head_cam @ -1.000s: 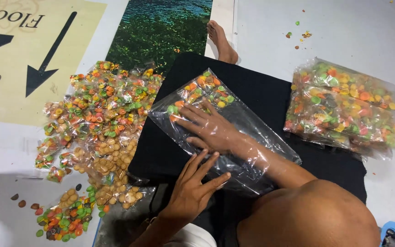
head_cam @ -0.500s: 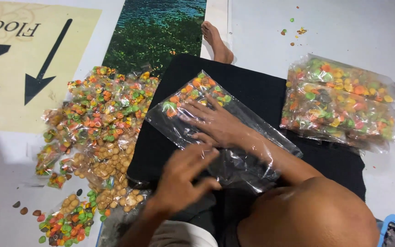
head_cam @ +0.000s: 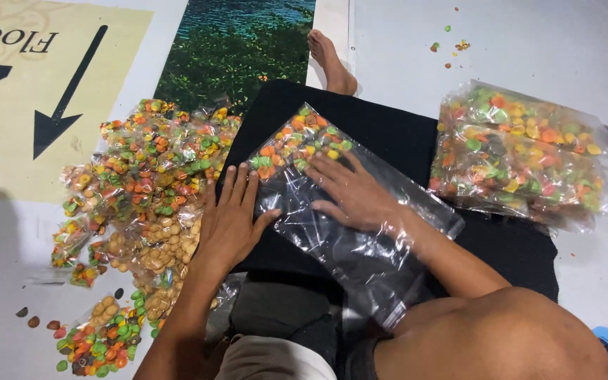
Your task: Packing small individually wrapped candies into clear plastic bags.
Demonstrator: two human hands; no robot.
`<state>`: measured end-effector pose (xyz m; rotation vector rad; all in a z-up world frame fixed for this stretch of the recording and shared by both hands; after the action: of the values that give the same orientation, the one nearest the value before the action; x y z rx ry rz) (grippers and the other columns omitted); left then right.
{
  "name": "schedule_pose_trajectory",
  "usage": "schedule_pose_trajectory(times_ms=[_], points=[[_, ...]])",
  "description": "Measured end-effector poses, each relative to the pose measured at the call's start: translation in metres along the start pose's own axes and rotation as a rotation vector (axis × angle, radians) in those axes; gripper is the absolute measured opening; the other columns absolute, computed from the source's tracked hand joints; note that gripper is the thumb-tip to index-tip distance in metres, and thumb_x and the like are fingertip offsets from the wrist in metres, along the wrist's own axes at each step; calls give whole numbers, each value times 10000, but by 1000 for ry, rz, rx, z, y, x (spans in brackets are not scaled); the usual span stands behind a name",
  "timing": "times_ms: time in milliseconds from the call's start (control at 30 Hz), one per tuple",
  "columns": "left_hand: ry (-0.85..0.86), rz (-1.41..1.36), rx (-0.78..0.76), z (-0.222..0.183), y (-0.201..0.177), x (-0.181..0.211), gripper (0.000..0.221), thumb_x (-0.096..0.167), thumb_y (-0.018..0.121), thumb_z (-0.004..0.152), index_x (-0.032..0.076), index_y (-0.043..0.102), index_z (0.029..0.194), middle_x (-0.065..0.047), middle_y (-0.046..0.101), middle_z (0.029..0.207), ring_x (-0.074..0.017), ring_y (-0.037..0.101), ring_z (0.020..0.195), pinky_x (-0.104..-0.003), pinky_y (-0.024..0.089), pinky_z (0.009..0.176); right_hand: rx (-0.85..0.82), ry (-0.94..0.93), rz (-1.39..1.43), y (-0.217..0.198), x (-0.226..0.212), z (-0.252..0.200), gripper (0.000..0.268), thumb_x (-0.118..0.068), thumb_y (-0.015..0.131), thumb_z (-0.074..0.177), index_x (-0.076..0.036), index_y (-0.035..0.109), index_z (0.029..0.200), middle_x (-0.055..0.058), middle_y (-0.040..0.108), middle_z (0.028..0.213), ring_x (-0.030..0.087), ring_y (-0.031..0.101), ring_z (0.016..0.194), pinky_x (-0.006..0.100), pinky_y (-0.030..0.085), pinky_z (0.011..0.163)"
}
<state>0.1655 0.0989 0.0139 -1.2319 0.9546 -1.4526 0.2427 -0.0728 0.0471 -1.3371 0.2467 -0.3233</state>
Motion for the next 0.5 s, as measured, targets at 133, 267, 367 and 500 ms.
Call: schedule_pose_trajectory(times_ms=[133, 267, 367, 500], points=[[-5, -14, 1, -1, -13, 5, 788, 654, 386, 1028, 76, 399, 1563, -193, 351, 1635, -375, 265, 1536, -606, 92, 1241, -83, 74, -31, 11, 21, 4, 662, -551, 375, 1050, -148, 367, 1575, 165, 459, 1568, 325, 356, 1501, 671, 146, 1216], [-14, -71, 41, 2, -15, 6, 776, 682, 418, 1007, 61, 474, 1468, -208, 397, 1592, -386, 295, 1521, -634, 114, 1223, -70, 73, -71, 1, 15, 4, 624, -513, 409, 1049, -169, 378, 1569, 160, 406, 1606, 343, 335, 1510, 661, 184, 1212], [15, -39, 283, 7, -30, 14, 614, 639, 500, 1010, 62, 582, 1204, -202, 571, 1293, -426, 492, 1375, -638, 238, 1170, -21, 55, 6, -9, 7, 8, 593, -402, 559, 1004, -215, 421, 1549, 171, 460, 1554, 364, 414, 1456, 628, 303, 1180], [-17, -102, 218, 12, -24, 22, 743, 593, 511, 1013, 12, 413, 1467, -302, 405, 1494, -480, 362, 1452, -637, 239, 1176, 54, 43, 17, -16, 0, 15, 496, -486, 498, 1027, -240, 546, 1454, 148, 521, 1443, 372, 557, 1244, 493, 484, 929]])
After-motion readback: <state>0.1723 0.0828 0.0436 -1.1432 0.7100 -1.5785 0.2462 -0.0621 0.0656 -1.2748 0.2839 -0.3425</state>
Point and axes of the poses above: each hand's wrist, its own z-axis towards the middle knuckle, its own y-axis out of the palm, x = y × z, the point moved 9 cm from there along z, towards the middle knuckle
